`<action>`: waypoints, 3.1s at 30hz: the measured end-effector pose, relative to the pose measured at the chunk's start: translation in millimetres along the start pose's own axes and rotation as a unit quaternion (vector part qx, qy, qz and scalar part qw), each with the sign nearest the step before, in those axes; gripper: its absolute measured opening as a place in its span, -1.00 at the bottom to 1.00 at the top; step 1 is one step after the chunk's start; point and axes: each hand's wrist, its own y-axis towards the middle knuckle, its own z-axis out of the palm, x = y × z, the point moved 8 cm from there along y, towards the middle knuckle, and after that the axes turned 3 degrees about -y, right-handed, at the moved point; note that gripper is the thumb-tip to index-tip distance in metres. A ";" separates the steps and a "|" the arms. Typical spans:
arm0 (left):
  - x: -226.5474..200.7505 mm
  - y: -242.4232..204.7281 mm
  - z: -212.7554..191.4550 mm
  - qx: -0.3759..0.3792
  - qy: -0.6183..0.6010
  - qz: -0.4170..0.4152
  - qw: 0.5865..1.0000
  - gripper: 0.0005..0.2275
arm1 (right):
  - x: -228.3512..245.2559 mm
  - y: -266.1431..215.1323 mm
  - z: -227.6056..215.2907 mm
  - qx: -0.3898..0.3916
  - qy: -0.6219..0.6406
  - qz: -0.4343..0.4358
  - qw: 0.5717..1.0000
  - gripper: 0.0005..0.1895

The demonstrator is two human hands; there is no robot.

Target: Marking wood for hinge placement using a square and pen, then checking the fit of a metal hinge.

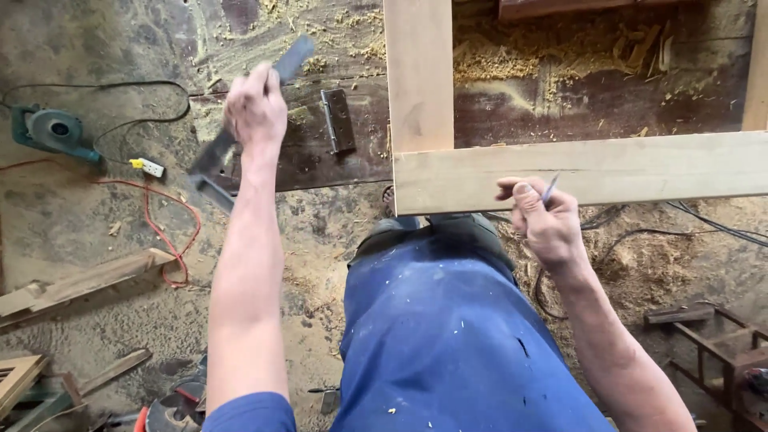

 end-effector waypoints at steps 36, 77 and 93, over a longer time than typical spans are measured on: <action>-173.4 -149.5 -57.6 0.300 -0.127 0.096 0.940 -0.84 | 11.5 -5.9 84.5 0.109 -0.250 -0.396 0.877 -0.82; -179.0 -152.5 -53.6 0.277 -0.081 0.149 0.946 -0.92 | 14.3 -33.5 3.8 -0.110 -0.079 -0.287 0.948 -0.88; -187.8 -151.2 -58.5 0.259 -0.056 0.179 0.947 -0.92 | 2.4 -57.4 -0.8 -0.158 -0.097 -0.268 0.945 -0.81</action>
